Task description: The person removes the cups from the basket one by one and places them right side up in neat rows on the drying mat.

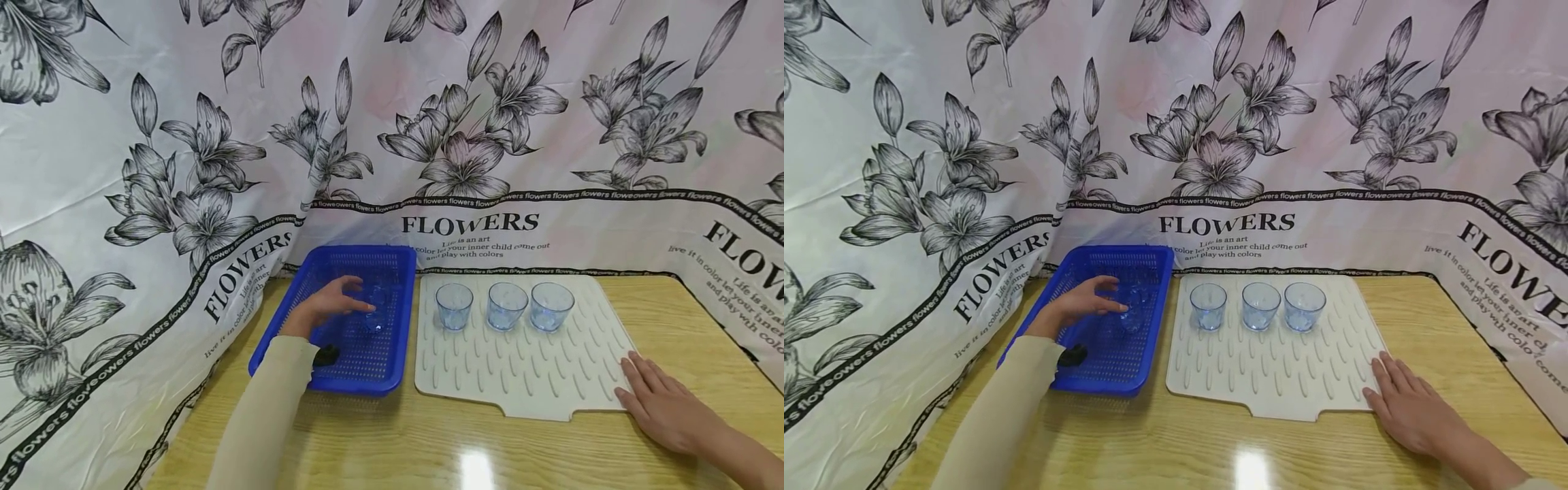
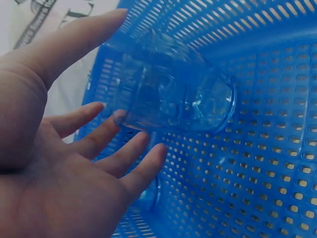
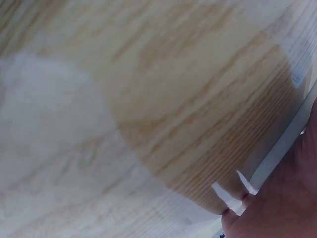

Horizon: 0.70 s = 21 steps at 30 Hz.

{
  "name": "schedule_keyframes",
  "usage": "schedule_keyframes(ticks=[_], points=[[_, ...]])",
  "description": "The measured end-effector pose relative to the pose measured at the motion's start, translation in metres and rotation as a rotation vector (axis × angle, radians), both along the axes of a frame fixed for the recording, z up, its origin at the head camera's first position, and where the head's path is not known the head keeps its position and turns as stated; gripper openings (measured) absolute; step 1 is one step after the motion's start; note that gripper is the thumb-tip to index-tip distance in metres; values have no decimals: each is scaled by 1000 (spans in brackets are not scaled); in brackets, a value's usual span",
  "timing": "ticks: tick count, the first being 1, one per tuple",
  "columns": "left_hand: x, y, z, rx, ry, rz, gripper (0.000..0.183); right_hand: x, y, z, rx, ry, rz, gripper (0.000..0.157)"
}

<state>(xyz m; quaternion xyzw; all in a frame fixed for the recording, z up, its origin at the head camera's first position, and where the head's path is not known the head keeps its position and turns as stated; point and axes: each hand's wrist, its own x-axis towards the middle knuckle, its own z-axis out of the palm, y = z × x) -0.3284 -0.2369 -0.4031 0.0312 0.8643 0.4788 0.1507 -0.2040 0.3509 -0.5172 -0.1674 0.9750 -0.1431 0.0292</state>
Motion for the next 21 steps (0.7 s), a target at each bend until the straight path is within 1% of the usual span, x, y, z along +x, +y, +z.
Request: schedule_keyframes(ticks=[5,10,14,21], points=[[-2,-1,-6,13,-59,-6,89,-1,0,0,0,-9,-3,68],[-2,1,-9,40,-79,-24,91,-1,0,0,-16,-24,-5,68],[-2,3,-11,43,-74,-33,92,-1,1,1,-11,-24,-6,68],[-3,5,-16,9,-29,-51,88,-2,2,0,-5,-18,-2,68]])
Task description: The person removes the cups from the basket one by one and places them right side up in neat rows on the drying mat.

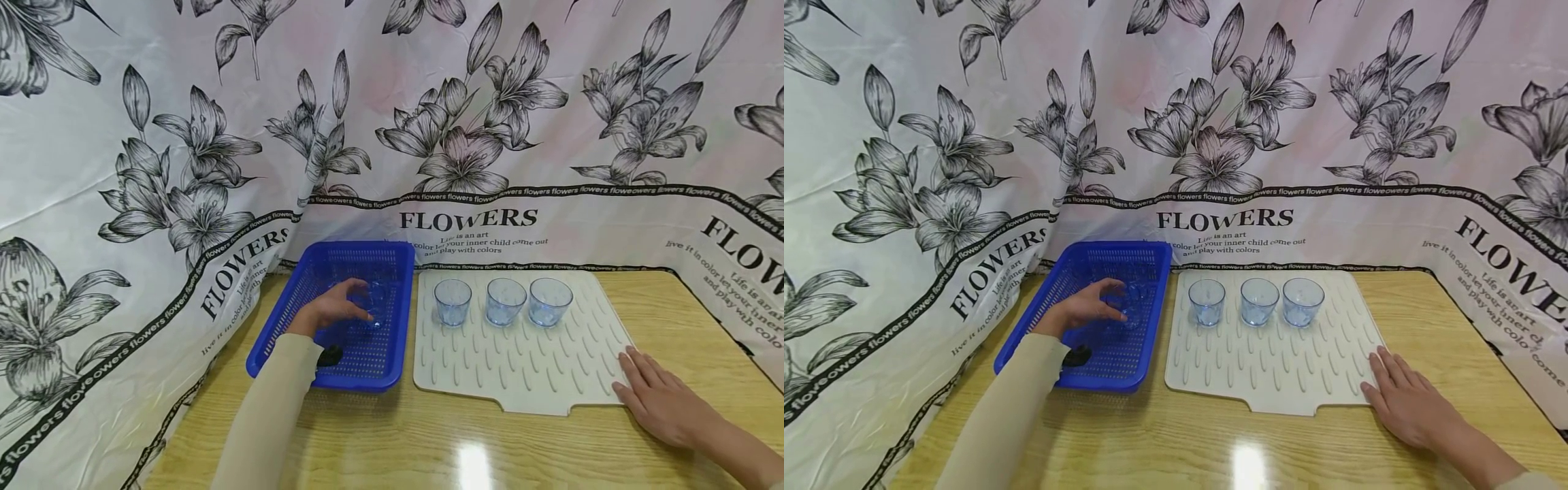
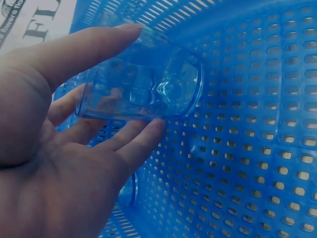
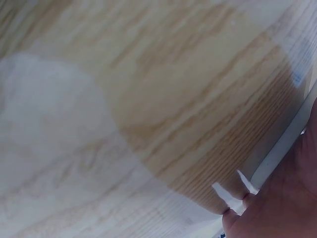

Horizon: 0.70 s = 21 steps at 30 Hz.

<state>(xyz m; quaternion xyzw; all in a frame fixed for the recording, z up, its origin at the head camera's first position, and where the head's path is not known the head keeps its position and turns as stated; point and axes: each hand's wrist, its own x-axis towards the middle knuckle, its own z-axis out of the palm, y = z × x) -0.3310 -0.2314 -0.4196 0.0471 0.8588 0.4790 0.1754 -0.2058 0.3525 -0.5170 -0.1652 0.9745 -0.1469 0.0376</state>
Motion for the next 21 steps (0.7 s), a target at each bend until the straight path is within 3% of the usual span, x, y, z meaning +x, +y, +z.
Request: schedule_keyframes(ticks=[11,21], points=[[5,-10,6,-34,49,-17,84,-2,0,3,2,0,2,68],[18,-18,23,56,76,-62,83,0,-1,4,-11,-15,-4,69]])
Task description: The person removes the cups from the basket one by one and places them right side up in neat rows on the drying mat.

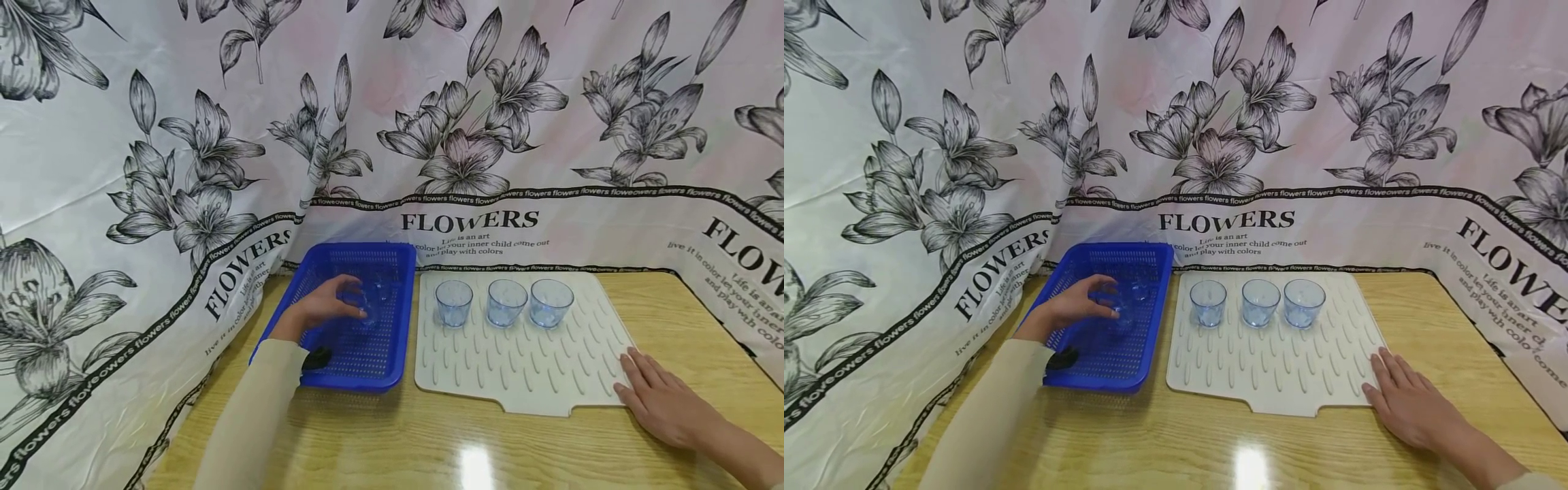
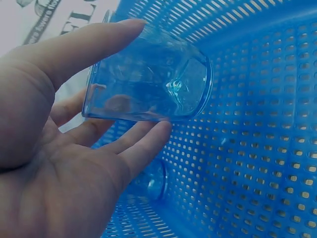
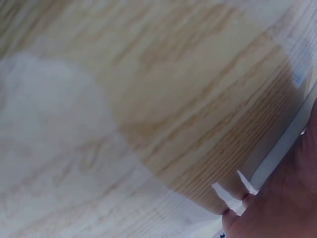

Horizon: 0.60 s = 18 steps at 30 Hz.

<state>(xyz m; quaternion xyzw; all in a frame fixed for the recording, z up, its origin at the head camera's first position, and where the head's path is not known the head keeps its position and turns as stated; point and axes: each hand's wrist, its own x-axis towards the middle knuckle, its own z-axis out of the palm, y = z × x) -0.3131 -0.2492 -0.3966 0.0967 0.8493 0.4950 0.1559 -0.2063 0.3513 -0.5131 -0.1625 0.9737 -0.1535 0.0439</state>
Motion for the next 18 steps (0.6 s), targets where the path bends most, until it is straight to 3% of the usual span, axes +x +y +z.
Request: schedule_keyframes(ticks=[8,18], points=[[7,0,4,-38,42,-2,81,2,0,-2,-8,2,2,69],[18,8,10,9,63,21,85,2,0,-1,8,16,5,69]])
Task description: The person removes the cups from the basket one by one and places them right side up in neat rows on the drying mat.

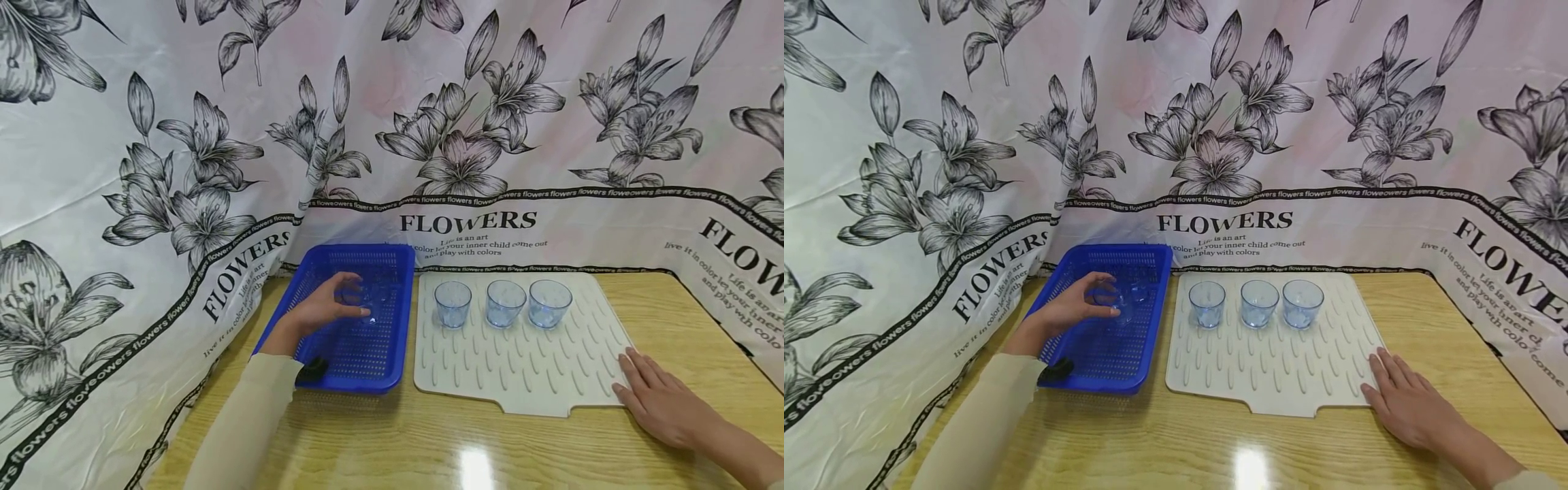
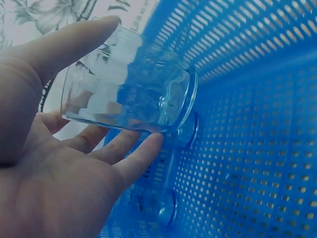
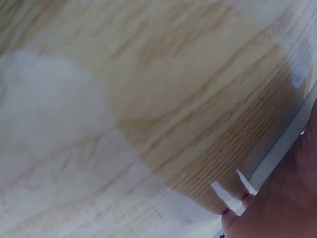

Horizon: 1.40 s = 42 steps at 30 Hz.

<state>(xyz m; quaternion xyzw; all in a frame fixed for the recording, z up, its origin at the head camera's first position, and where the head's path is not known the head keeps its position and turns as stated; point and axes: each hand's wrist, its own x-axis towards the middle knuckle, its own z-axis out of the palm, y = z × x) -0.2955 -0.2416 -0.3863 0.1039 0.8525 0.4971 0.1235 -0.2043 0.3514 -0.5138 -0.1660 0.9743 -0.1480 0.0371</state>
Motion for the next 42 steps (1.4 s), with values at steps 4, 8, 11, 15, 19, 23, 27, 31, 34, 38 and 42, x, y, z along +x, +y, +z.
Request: schedule_keyframes(ticks=[4,8,11,15,19,23,27,31,34,38,42], points=[[4,4,1,42,8,8,84,0,-1,0,-2,0,1,68],[8,9,2,85,20,14,83,0,-2,1,-4,-4,-1,69],[10,13,4,108,23,25,83,-1,-2,3,0,4,4,68],[10,21,6,128,36,50,83,-1,-2,3,1,2,3,68],[9,31,10,133,61,80,84,-1,-2,2,-3,-4,1,68],[11,39,14,142,77,105,84,-1,-2,3,-4,-1,3,68],[14,47,18,165,84,117,81,-1,-3,3,-3,-4,2,68],[16,54,21,180,94,105,80,-1,-4,6,4,5,2,67],[16,59,23,179,106,94,79,-1,-5,10,11,8,-2,67],[17,66,22,180,111,78,78,0,-6,11,13,-4,-8,67],[18,75,21,192,110,56,76,0,-5,9,9,-10,-8,68]])
